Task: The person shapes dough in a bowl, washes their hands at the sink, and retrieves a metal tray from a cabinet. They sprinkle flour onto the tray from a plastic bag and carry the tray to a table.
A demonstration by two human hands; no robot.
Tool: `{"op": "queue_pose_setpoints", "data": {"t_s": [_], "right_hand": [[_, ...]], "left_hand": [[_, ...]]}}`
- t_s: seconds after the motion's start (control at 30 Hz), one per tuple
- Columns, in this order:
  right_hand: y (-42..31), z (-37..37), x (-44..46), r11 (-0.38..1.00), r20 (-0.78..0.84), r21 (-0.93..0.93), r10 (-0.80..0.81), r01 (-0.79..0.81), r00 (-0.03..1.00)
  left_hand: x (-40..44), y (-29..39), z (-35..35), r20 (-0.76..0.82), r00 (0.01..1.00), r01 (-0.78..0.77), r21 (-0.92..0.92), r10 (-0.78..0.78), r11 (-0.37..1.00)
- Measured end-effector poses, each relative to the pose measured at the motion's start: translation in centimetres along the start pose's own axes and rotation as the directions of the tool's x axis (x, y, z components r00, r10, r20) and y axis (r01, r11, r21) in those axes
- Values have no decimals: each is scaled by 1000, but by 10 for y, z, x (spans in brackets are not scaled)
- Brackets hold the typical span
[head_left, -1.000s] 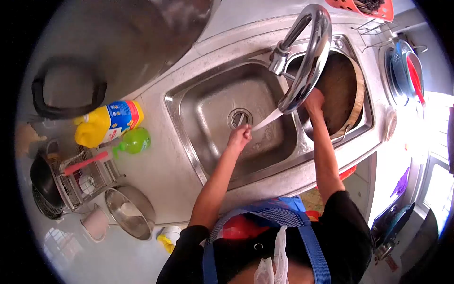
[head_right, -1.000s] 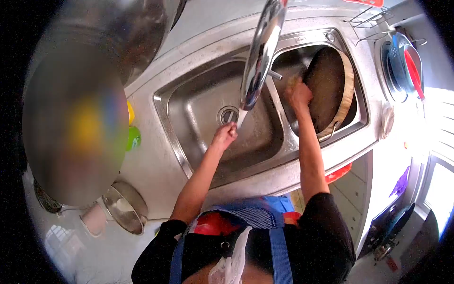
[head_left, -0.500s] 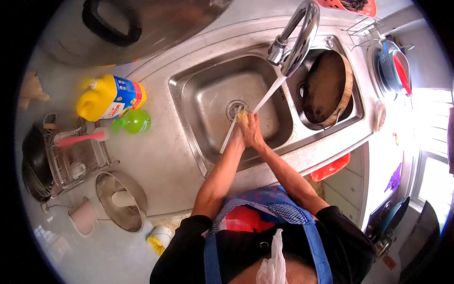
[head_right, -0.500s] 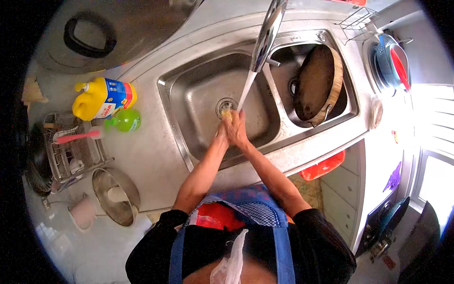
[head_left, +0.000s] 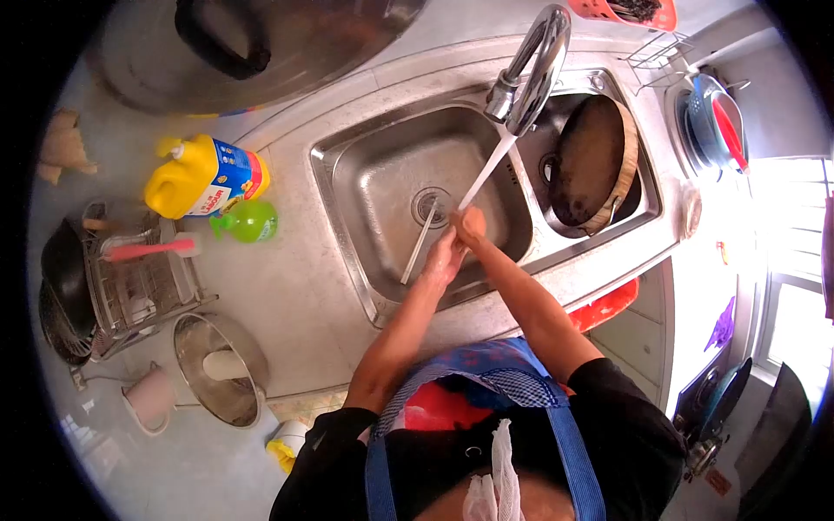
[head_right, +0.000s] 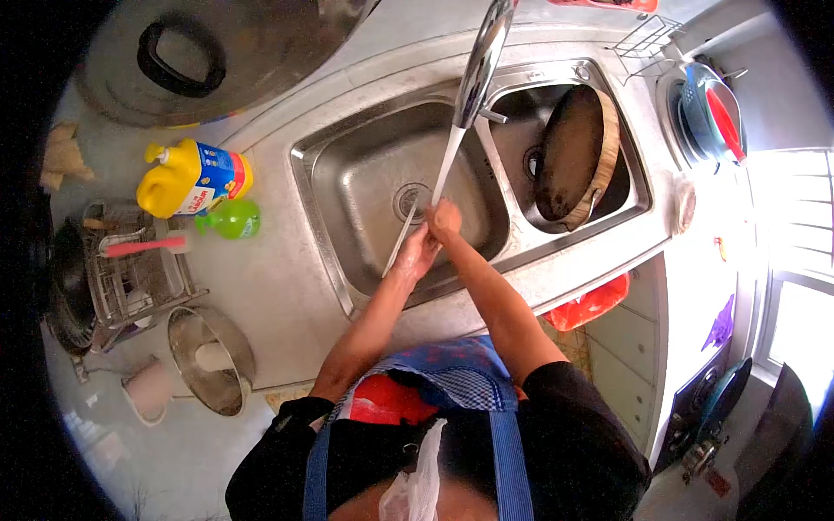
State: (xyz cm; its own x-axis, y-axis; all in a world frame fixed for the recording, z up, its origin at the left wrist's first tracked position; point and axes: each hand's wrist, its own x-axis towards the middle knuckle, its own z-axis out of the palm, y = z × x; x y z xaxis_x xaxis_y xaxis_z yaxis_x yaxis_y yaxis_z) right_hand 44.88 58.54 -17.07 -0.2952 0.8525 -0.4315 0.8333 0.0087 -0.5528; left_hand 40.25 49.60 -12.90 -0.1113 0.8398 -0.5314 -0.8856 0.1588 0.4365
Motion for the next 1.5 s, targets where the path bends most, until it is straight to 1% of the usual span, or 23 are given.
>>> {"op": "queue_pose_setpoints", "data": {"t_s": [0.03,0.1,0.13,0.2,0.23,0.27,0.33,0.4,0.47,0.53,0.63,0.8,0.87,0.93,1.0,1.03,1.07,1.13,1.2,1.33,1.37,1.47,1.5], "right_hand": [[-1,0,-1,1000,-3,3,3,-3,1000],[-6,-6,-9,904,126,-341,-228,258,966],[-5,-4,-13,903,119,-345,-226,254,967],[0,3,-22,721,-282,-23,-670,693,687],[6,-18,-31,711,-78,100,-692,696,718],[-3,-43,-43,710,-81,95,-693,698,716],[-21,-83,-65,883,-43,338,-331,326,943],[-32,-117,-73,874,-278,254,-344,414,897],[-70,-170,-87,766,-374,471,-277,438,885],[-108,-215,-90,674,-561,377,-378,635,736],[-145,-246,-82,781,-520,250,-390,572,760],[-165,-242,-62,747,-433,257,-479,613,764],[-149,-233,-47,604,-390,454,-526,655,756],[-122,-230,-34,650,-380,350,-560,675,736],[-97,-221,-14,756,-398,-267,-652,598,646],[-87,-217,-6,777,-395,-416,-623,473,675],[-79,-214,6,775,-394,-417,-625,475,674],[-65,-212,37,696,-404,-653,-654,299,640],[-61,-213,61,693,-191,-686,-468,224,863],[-63,-216,83,633,48,-650,-519,421,854],[-60,-213,85,531,26,-712,-633,459,774],[-54,-213,97,547,86,-676,-606,493,791],[-51,-214,99,488,75,-675,-700,553,710]], "left_hand": [[-1,6,3,2,1000,3,3,-3,1000],[6,20,3,34,992,120,27,-121,992],[14,21,-7,-35,982,188,0,-188,982],[17,24,-17,4,981,192,-48,-192,980],[20,24,-23,-111,973,202,3,-201,979],[25,23,-27,-105,974,201,4,-199,980],[29,18,-37,-94,972,201,-130,-214,971],[30,14,-48,-105,972,193,-157,-210,969],[28,16,-51,-118,971,187,-182,-210,965],[23,16,-53,-123,972,177,-180,-200,968],[18,29,-41,-68,986,141,-167,-154,976],[30,52,-30,-33,997,64,-117,-69,991],[39,55,-35,36,999,40,-112,-36,993],[37,55,-36,-151,986,49,-151,-72,987],[28,53,-41,-178,979,75,-118,-95,990],[24,53,-44,-206,972,95,-84,-110,992],[20,53,-47,-235,964,114,-54,-124,992],[20,44,-63,-223,967,106,-94,-124,990],[16,41,-68,-213,970,92,-135,-120,987],[5,46,-58,-226,968,88,-104,-110,991],[4,45,-59,-204,974,87,-72,-100,994],[7,46,-61,-149,983,99,-61,-107,993],[8,46,-62,-151,983,95,-64,-103,993]]}}
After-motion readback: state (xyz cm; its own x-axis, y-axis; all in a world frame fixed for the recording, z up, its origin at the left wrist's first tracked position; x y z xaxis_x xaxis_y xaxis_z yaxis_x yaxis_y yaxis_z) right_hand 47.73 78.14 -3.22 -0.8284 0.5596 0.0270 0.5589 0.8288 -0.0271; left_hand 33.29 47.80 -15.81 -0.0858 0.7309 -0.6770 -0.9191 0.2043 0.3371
